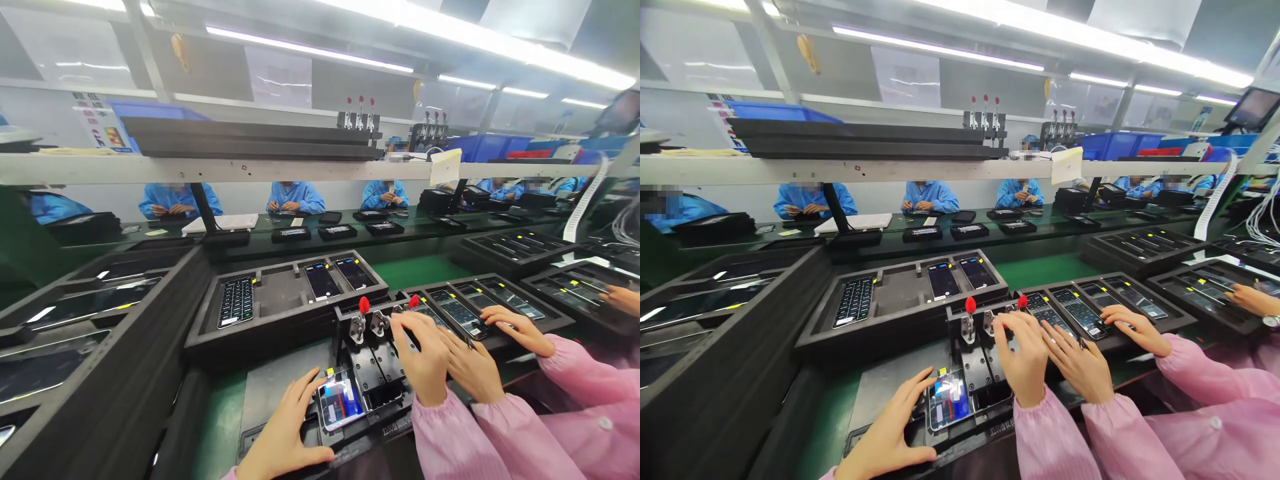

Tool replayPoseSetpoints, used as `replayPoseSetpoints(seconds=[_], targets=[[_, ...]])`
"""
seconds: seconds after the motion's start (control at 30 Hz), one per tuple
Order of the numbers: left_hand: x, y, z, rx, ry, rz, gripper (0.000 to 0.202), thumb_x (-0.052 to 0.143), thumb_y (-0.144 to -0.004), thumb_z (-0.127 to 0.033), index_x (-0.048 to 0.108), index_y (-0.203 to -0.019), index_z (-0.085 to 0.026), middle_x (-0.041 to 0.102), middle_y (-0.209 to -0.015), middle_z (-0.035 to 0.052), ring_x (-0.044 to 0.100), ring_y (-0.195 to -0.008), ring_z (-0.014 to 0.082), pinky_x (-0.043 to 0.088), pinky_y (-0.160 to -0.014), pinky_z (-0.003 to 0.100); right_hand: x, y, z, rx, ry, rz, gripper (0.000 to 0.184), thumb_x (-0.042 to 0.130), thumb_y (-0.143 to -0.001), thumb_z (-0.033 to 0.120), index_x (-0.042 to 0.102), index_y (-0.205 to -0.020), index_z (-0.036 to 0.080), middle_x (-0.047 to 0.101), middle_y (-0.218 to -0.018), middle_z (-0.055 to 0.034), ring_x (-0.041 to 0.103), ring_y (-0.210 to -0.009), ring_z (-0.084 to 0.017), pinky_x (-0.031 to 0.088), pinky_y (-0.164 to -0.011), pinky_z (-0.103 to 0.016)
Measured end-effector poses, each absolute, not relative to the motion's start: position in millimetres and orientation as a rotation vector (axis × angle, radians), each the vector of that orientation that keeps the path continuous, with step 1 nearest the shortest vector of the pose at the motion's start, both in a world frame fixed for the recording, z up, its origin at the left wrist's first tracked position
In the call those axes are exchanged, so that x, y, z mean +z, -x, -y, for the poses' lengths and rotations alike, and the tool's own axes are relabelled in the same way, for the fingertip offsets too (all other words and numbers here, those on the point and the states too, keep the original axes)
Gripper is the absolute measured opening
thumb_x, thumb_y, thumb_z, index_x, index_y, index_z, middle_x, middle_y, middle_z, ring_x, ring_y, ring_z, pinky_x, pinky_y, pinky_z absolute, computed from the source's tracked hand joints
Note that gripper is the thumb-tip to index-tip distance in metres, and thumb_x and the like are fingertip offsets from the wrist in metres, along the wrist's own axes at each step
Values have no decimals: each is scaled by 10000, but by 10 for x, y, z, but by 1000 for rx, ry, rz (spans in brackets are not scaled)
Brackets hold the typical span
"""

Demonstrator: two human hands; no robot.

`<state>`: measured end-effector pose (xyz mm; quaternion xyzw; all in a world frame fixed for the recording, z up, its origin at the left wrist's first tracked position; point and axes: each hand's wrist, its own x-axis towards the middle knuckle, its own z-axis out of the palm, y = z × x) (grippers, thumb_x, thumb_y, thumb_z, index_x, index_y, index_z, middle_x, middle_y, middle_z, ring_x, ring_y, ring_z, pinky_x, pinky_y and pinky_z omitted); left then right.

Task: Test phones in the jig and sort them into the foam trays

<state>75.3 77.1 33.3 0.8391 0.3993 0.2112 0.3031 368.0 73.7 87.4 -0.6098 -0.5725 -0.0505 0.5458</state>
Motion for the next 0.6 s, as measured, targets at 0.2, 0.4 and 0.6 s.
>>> replayPoseSetpoints(seconds=[0.2,0.4,0.6], targets=[[324,-759,-776,495,-2240,-1075,817,732,-569,-556,395,-1285,-352,229,-1470,47,273,-1288,356,283,-1041,498,530,-3316,-605,-317,1632,1463,282,496,-831,346,611,-1086,375,359,-1396,1,337,-1245,-378,165,-973,-685],[322,-754,-770,485,-2218,-1084,954,701,-583,-604,231,-1376,-358,207,-1479,43,238,-1309,345,234,-1068,506,453,-3436,-680,-133,1560,1483,297,456,-860,342,572,-1134,334,385,-1374,-38,350,-1242,-326,217,-981,-640],[290,-746,-777,490,-2211,-1096,996,708,-577,-599,186,-1391,-364,197,-1485,31,216,-1320,344,211,-1077,512,580,-3490,-789,94,1505,1368,174,547,-807,354,556,-967,285,641,-890,-40,610,-845,-251,482,-796,-410]])
